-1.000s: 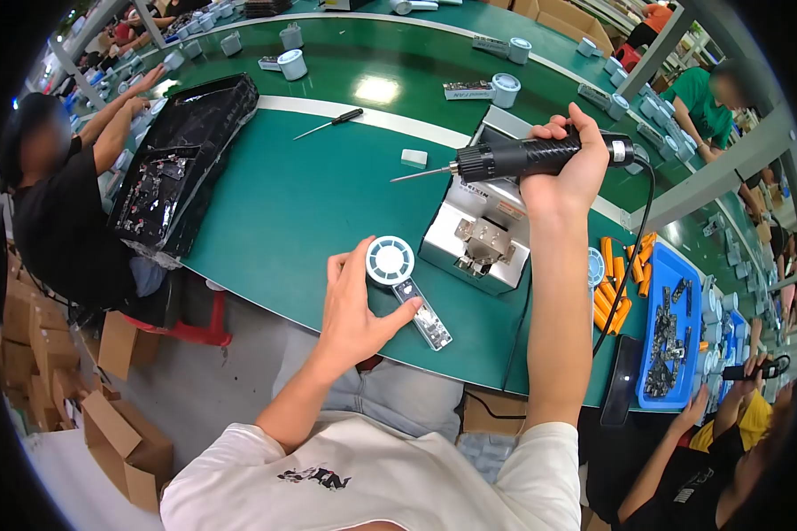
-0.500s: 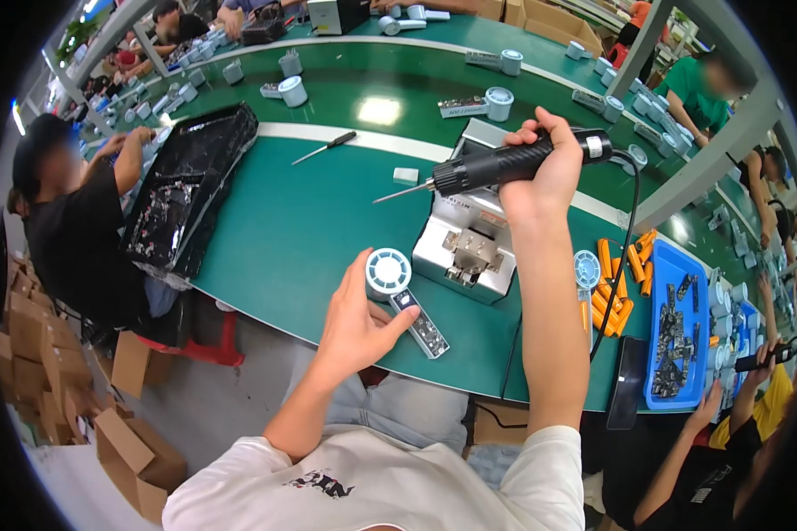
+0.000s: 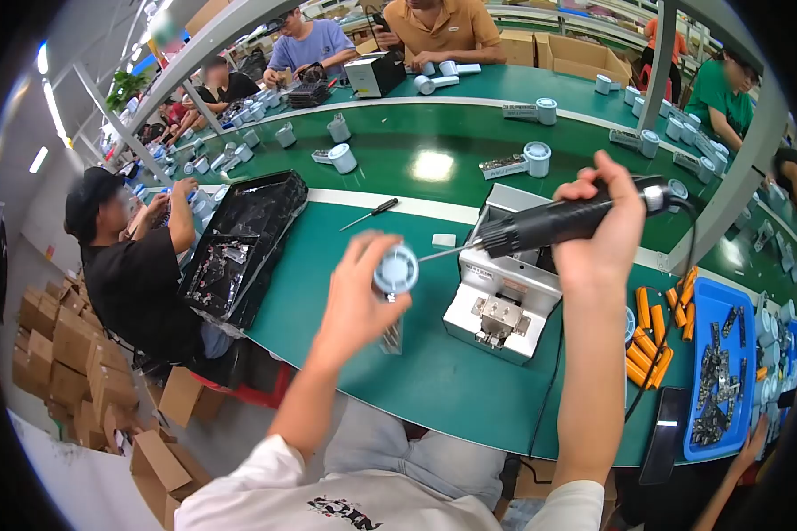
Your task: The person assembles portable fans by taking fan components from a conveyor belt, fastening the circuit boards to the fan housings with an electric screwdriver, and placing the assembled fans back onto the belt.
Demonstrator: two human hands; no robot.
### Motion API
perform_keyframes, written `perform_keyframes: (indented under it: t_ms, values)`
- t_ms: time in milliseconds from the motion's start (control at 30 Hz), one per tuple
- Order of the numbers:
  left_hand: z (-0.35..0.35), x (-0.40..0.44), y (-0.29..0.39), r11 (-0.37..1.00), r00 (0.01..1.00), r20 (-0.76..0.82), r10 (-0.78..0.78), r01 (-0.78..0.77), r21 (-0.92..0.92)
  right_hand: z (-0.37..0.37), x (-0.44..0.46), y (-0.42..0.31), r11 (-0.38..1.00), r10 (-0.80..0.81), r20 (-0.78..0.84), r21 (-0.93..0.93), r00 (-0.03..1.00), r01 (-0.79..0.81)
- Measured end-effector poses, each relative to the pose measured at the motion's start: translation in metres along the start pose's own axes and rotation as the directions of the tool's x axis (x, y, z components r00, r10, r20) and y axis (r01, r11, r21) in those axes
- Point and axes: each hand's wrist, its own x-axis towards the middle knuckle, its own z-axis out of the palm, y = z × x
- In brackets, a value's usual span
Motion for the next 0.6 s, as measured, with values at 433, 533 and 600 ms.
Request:
perform_keyframes:
  t_ms: [433,533,600]
  values:
    - [0.09,0.1,-0.083,0.946,0.913,0.269,0.306,-0.323,0.02,-0.02,0.013,-0.094,0.857,-0.515,0.017,0.019,0.857,0.515]
    - [0.092,0.096,-0.081,0.943,0.896,0.321,0.308,-0.333,0.023,-0.016,0.013,-0.089,0.864,-0.503,0.005,-0.012,0.864,0.503]
    - [0.087,0.092,-0.077,0.943,0.893,0.33,0.307,-0.331,0.017,-0.019,0.016,-0.089,0.87,-0.492,0.016,-0.017,0.87,0.492]
